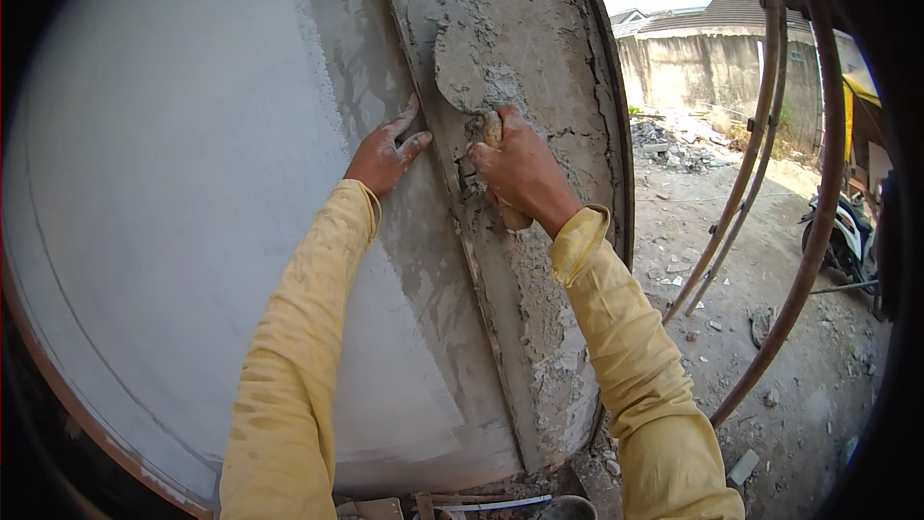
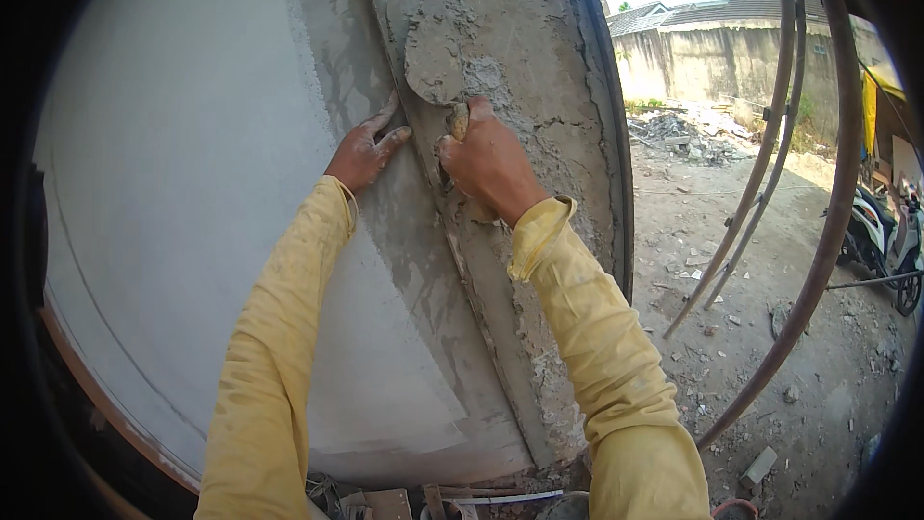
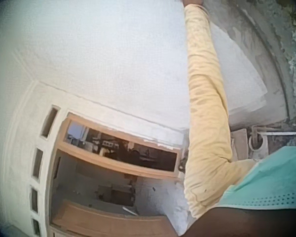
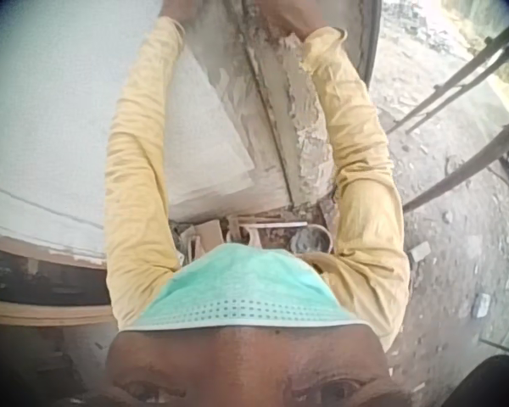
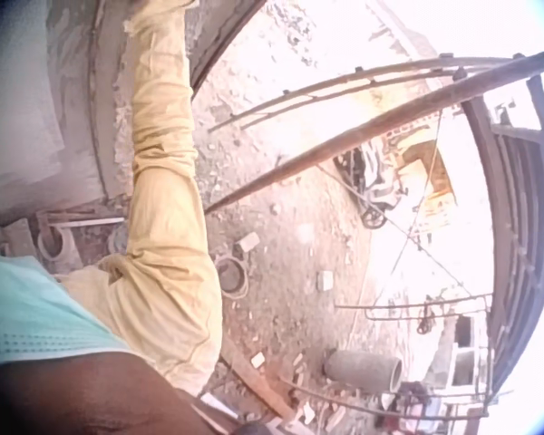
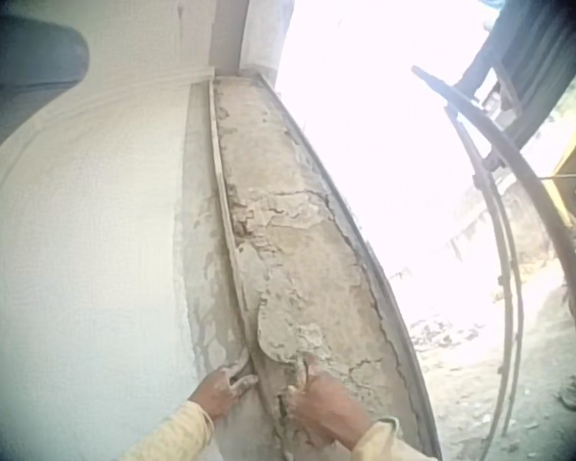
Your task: The person scoops mortar from a bucket using a trowel and applies it onto a concrete wall.
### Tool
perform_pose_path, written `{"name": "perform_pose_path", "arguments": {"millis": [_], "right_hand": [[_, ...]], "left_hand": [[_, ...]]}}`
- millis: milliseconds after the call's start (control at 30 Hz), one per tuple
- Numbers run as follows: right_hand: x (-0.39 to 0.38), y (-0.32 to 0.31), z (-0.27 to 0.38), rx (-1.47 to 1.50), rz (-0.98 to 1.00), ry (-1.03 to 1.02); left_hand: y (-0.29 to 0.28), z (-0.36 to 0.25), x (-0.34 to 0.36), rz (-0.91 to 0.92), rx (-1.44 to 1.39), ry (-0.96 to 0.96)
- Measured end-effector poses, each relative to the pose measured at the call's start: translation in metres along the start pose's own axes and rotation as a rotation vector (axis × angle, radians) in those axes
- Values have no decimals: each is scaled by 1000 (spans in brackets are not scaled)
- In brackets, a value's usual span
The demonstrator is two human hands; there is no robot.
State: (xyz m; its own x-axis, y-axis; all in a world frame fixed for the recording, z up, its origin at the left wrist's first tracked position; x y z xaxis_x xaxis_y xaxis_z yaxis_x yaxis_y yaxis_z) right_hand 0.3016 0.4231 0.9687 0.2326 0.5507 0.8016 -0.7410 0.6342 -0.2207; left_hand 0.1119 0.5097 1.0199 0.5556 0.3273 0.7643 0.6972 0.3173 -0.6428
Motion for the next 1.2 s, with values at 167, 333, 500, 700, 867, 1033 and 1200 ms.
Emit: {"name": "perform_pose_path", "arguments": {"millis": [167,333,500,700,867,1033,1200], "right_hand": [[2,11,34,38,234,57],[-43,10,28,257,390,114],[-10,-18,51,241,248,100],[117,-25,80,-277,183,-271],[116,-29,88,-806,250,-917],[18,-28,72,-194,372,-167],[-145,-49,44,163,541,446]], "left_hand": [[-2,10,2,-58,53,0],[-9,30,1,74,6,97],[-1,8,-5,-1,87,-5],[-6,-5,0,43,53,-36],[-5,-2,3,53,51,-17],[-1,-1,0,53,103,-39],[11,30,-11,-185,76,123]]}}
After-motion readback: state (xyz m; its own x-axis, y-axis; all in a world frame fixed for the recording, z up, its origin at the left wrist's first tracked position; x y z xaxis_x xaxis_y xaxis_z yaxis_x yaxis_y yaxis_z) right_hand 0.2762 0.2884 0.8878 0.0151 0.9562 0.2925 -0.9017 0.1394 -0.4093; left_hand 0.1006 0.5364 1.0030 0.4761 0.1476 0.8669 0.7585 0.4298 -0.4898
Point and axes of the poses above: each hand's wrist, its own x-axis towards the middle knuckle, its own y-axis out of the palm, z = x × y, the point moved 1 cm from there along x, towards the middle knuckle, and after that the axes turned 4 degrees about y, right-handed, at the moved point
